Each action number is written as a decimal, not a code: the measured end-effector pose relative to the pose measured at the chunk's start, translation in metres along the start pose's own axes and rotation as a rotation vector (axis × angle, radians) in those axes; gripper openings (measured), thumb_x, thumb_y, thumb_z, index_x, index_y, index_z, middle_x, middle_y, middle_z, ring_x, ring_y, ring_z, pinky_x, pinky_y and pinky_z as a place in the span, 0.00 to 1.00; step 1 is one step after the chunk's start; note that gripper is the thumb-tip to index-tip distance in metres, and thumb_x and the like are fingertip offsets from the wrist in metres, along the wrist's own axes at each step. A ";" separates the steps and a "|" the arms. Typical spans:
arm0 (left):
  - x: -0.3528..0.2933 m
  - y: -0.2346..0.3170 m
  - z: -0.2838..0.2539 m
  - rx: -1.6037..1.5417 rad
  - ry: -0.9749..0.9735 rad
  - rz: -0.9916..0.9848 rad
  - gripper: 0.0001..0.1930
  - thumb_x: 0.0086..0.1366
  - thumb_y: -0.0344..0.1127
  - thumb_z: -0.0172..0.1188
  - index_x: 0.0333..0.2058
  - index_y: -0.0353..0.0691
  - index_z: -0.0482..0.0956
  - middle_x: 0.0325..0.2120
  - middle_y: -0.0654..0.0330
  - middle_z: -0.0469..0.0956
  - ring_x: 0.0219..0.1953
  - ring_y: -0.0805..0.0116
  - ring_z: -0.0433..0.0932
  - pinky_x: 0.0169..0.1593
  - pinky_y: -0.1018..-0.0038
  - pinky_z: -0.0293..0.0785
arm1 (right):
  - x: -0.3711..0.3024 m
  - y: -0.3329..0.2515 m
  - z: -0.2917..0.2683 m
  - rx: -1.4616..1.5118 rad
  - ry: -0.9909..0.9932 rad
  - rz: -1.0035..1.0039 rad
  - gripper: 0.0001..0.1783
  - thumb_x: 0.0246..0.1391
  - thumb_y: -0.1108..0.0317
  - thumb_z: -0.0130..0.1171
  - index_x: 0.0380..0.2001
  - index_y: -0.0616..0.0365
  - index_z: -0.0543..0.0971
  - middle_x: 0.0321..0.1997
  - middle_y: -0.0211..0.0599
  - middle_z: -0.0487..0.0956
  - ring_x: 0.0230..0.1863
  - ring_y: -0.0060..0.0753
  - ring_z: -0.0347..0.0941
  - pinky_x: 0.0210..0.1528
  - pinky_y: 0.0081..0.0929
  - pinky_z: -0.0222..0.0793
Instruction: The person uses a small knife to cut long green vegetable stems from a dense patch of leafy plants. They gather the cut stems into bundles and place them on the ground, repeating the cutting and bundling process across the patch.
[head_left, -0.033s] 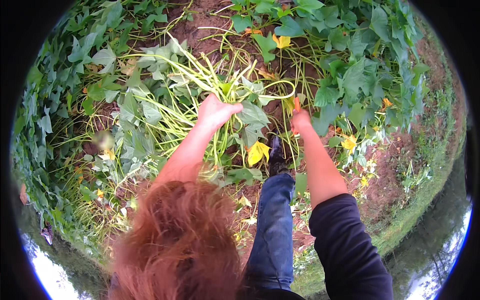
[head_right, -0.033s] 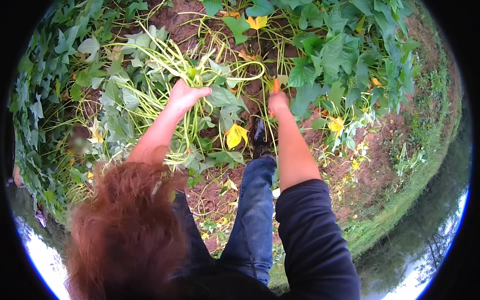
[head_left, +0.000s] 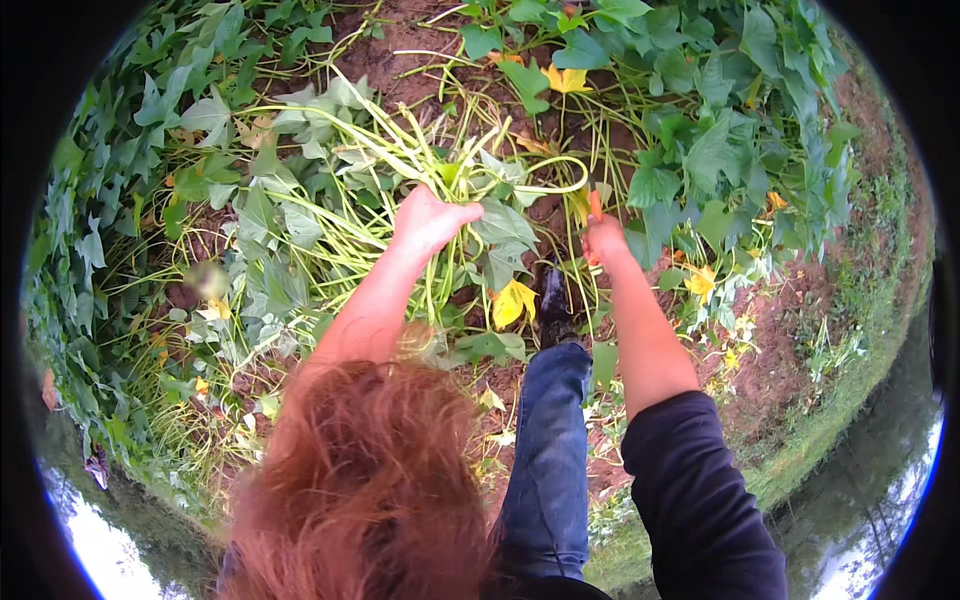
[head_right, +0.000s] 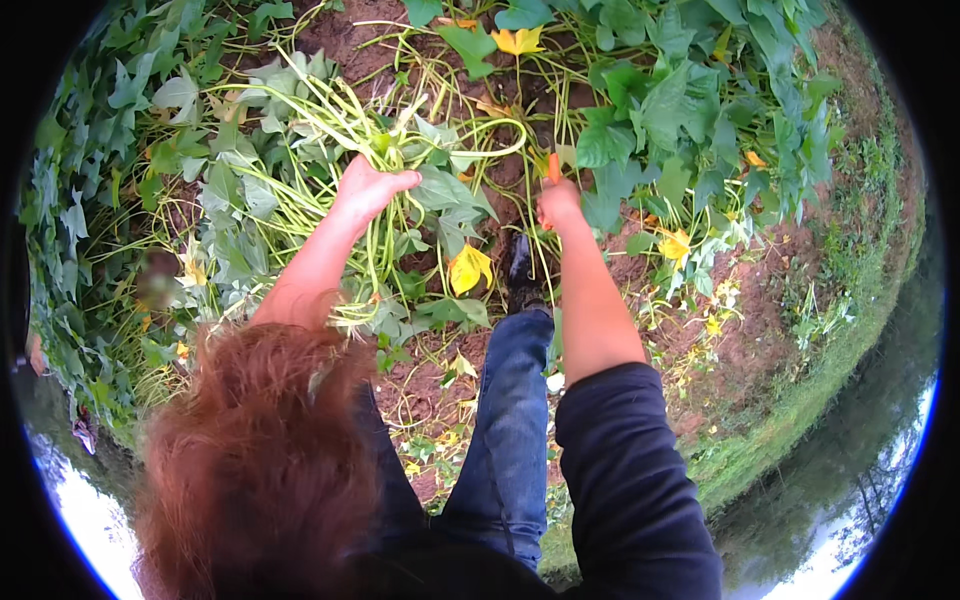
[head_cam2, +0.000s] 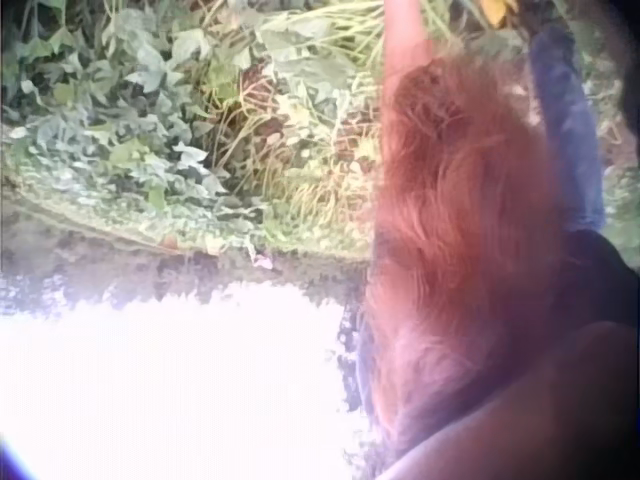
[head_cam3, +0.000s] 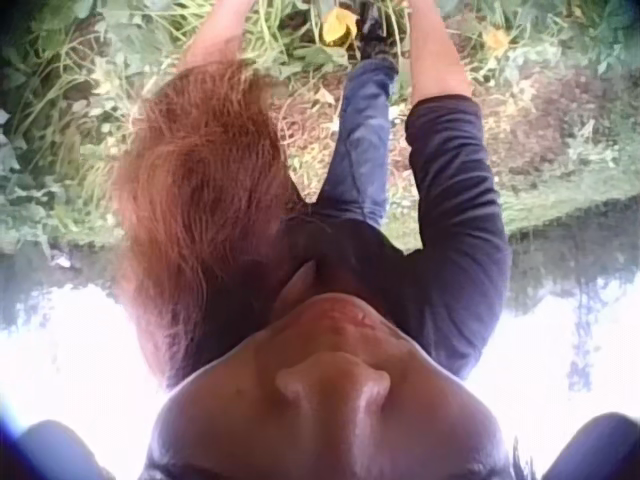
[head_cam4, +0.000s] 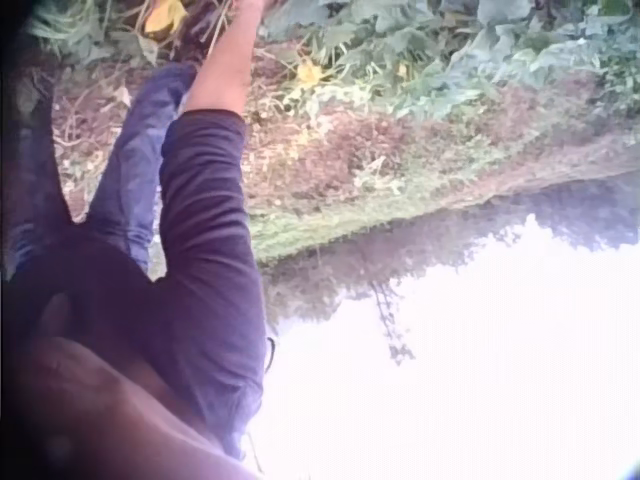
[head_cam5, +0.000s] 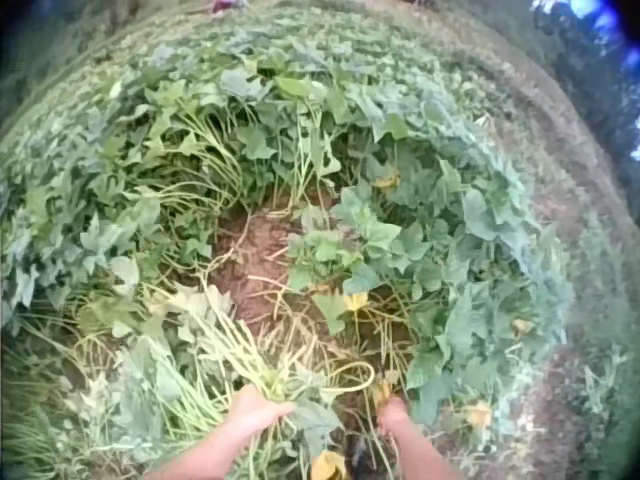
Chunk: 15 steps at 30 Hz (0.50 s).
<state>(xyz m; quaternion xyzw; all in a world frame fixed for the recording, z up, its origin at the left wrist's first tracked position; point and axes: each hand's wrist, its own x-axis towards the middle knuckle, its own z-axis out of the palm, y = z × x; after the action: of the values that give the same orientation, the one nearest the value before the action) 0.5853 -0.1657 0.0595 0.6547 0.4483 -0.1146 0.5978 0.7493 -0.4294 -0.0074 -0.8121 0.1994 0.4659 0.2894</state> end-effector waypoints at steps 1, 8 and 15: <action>0.000 -0.004 0.002 0.010 -0.049 -0.052 0.22 0.40 0.45 0.69 0.35 0.39 0.81 0.27 0.54 0.81 0.32 0.62 0.79 0.41 0.70 0.72 | -0.009 0.009 -0.007 0.099 -0.034 -0.003 0.10 0.64 0.61 0.42 0.37 0.56 0.66 0.19 0.28 0.66 0.15 0.22 0.62 0.15 0.24 0.62; -0.012 -0.002 -0.008 0.007 -0.059 -0.090 0.27 0.43 0.41 0.68 0.44 0.37 0.78 0.38 0.51 0.80 0.42 0.60 0.78 0.50 0.69 0.69 | -0.203 0.016 -0.039 0.402 -0.222 0.152 0.11 0.64 0.62 0.42 0.44 0.56 0.68 0.24 0.28 0.68 0.17 0.18 0.61 0.15 0.16 0.58; -0.032 0.021 0.005 -0.227 -0.194 -0.123 0.33 0.43 0.28 0.69 0.51 0.32 0.69 0.44 0.54 0.76 0.46 0.63 0.75 0.53 0.72 0.67 | -0.280 0.010 0.020 0.510 -0.472 0.143 0.15 0.65 0.61 0.43 0.51 0.54 0.65 0.23 0.28 0.66 0.16 0.17 0.61 0.12 0.15 0.58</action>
<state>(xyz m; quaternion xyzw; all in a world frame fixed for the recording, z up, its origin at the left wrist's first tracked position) 0.5841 -0.1825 0.0949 0.5400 0.4376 -0.1621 0.7004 0.5943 -0.4086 0.2264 -0.5677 0.2930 0.5951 0.4876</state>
